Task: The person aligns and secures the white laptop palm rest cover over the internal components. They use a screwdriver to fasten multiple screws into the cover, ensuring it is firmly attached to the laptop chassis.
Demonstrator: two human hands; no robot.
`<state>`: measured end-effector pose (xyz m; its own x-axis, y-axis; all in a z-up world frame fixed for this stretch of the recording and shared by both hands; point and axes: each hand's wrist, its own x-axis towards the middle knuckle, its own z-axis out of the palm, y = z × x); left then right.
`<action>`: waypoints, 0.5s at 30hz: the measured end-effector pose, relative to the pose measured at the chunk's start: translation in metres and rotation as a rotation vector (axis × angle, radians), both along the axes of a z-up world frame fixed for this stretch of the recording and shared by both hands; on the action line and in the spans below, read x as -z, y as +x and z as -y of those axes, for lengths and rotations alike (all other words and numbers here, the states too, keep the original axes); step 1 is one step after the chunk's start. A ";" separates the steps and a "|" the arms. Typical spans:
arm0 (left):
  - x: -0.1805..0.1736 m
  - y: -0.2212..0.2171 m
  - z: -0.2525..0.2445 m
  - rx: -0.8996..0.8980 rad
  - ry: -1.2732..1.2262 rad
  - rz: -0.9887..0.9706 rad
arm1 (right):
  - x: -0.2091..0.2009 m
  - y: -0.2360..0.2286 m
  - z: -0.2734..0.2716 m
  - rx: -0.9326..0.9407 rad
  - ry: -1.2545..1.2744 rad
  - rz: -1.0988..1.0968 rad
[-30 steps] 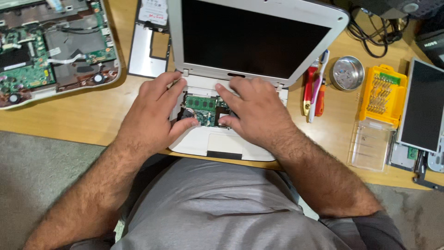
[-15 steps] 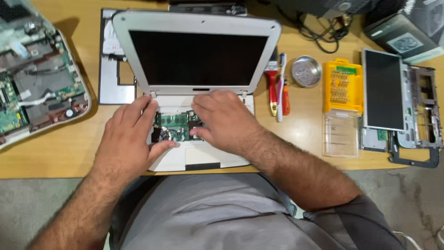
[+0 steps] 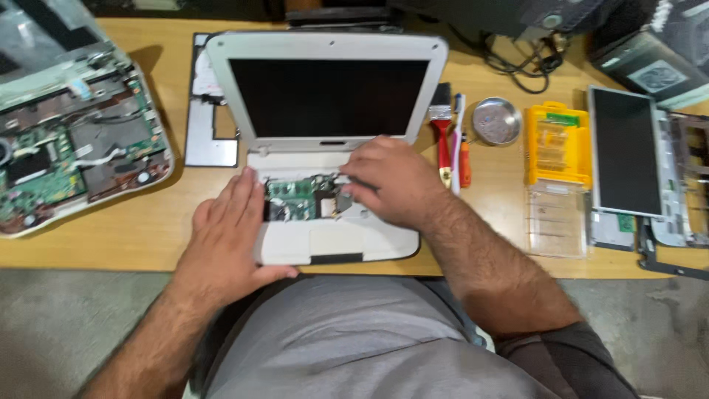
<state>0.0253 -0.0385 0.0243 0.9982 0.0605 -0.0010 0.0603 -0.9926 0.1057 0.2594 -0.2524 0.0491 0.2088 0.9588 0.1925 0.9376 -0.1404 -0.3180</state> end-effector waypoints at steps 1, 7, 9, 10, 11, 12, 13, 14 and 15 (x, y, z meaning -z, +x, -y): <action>0.000 0.004 -0.001 -0.013 0.005 -0.010 | -0.001 0.001 0.001 -0.013 0.005 -0.010; 0.003 0.024 -0.013 0.010 -0.045 -0.008 | -0.013 0.004 0.007 0.109 0.000 -0.055; 0.003 0.028 -0.016 0.025 -0.091 -0.023 | -0.013 0.006 0.010 0.162 -0.040 -0.075; 0.001 0.026 -0.015 0.024 -0.090 -0.029 | -0.005 0.011 0.014 0.162 -0.039 -0.081; -0.001 0.025 -0.015 0.021 -0.134 0.028 | 0.003 0.016 0.018 0.123 0.056 -0.043; -0.003 0.023 -0.014 0.017 -0.179 0.084 | 0.012 0.022 0.022 0.083 0.151 -0.005; 0.003 0.019 -0.015 0.015 -0.179 0.078 | 0.013 0.022 0.022 0.083 0.150 -0.011; 0.008 0.016 -0.017 0.020 -0.200 0.179 | 0.014 0.023 0.023 0.076 0.150 -0.014; 0.013 0.012 -0.019 0.024 -0.221 0.280 | 0.014 0.024 0.024 0.069 0.149 -0.018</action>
